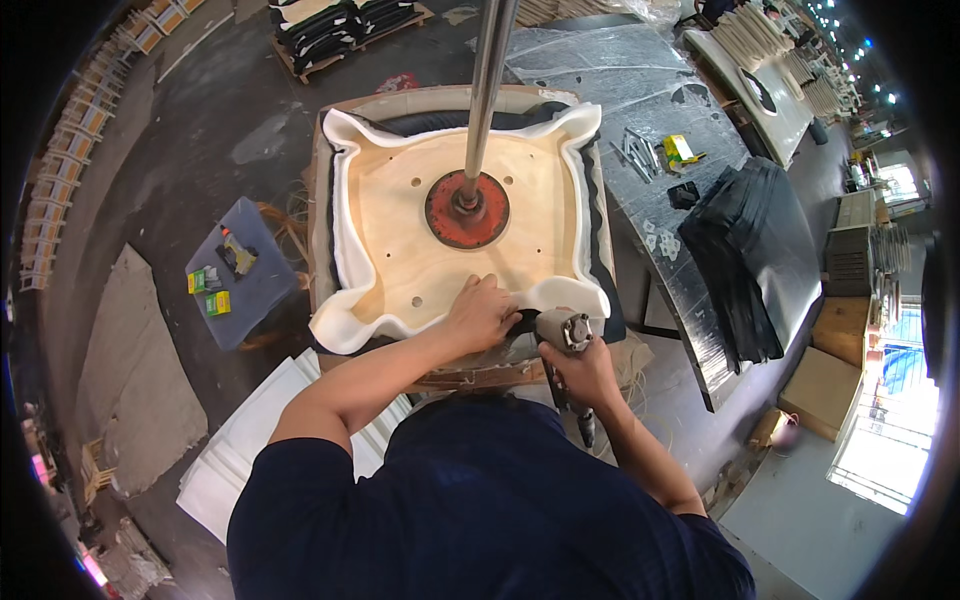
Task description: The person staples white fabric and black leather onto a chair seat base using a pneumatic staple gun. They flip the seat to inspect the finish, then place a protective sheet over the base and continue stapling the fabric edges.
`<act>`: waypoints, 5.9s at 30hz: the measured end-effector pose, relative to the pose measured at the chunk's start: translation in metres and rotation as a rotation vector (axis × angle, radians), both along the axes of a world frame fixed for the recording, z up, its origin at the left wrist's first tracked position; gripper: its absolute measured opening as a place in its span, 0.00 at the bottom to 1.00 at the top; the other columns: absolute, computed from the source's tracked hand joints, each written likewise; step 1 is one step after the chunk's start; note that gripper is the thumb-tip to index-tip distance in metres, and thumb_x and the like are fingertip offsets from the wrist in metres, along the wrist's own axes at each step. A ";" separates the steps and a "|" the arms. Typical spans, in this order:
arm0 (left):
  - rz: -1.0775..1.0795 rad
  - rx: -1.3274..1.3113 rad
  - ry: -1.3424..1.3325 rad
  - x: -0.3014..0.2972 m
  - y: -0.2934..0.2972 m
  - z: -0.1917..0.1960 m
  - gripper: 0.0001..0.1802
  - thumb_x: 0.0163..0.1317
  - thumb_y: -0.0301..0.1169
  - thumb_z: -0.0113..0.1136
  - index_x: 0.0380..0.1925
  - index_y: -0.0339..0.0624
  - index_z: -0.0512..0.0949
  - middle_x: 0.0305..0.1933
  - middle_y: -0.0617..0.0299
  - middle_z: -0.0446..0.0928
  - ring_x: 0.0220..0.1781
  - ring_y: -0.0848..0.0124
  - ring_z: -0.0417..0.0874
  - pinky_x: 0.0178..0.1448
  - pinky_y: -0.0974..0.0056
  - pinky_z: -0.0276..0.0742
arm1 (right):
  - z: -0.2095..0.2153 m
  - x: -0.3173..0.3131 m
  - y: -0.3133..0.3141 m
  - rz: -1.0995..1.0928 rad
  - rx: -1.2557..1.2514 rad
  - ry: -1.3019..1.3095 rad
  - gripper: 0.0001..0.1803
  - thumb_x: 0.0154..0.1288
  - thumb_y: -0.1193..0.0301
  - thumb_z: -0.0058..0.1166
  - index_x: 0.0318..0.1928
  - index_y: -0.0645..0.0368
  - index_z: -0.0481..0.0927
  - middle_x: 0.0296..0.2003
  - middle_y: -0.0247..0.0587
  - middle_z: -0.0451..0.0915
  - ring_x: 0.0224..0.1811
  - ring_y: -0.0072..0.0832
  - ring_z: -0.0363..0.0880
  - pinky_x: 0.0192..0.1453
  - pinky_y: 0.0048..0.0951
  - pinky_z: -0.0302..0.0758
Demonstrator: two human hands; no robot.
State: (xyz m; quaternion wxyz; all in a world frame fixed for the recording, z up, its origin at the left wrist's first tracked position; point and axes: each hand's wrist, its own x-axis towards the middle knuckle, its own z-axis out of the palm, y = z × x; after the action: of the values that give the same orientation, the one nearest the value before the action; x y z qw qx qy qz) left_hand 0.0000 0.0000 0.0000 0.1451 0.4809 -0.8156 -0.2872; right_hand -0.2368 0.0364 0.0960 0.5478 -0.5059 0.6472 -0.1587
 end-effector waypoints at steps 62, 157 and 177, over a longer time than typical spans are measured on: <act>0.317 0.021 -0.013 0.054 0.110 0.055 0.12 0.67 0.35 0.73 0.44 0.41 0.84 0.51 0.52 0.82 0.62 0.49 0.81 0.66 0.46 0.76 | -0.008 -0.007 -0.021 0.016 -0.228 0.056 0.35 0.66 0.74 0.78 0.72 0.58 0.82 0.55 0.47 0.93 0.58 0.29 0.92 0.66 0.33 0.85; 0.560 -0.169 0.286 -0.084 -0.029 -0.015 0.12 0.64 0.35 0.73 0.34 0.35 0.88 0.80 0.46 0.71 0.89 0.36 0.56 0.90 0.28 0.47 | 0.006 -0.024 -0.149 0.484 -0.208 0.308 0.37 0.62 0.60 0.81 0.70 0.57 0.83 0.55 0.54 0.92 0.62 0.47 0.91 0.68 0.42 0.84; 0.517 -0.122 0.228 -0.070 -0.019 -0.009 0.16 0.65 0.39 0.75 0.40 0.35 0.89 0.82 0.46 0.65 0.93 0.37 0.49 0.92 0.28 0.44 | 0.009 -0.014 -0.136 0.499 -0.157 0.278 0.36 0.65 0.65 0.81 0.73 0.53 0.83 0.47 0.36 0.92 0.32 0.21 0.84 0.34 0.29 0.84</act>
State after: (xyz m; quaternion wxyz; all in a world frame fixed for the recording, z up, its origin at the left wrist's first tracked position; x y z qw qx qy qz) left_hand -0.0696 -0.0186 -0.0085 0.3328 0.6278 -0.6602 -0.2433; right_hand -0.2508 -0.0995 0.1046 0.4351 -0.7069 0.5576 0.0021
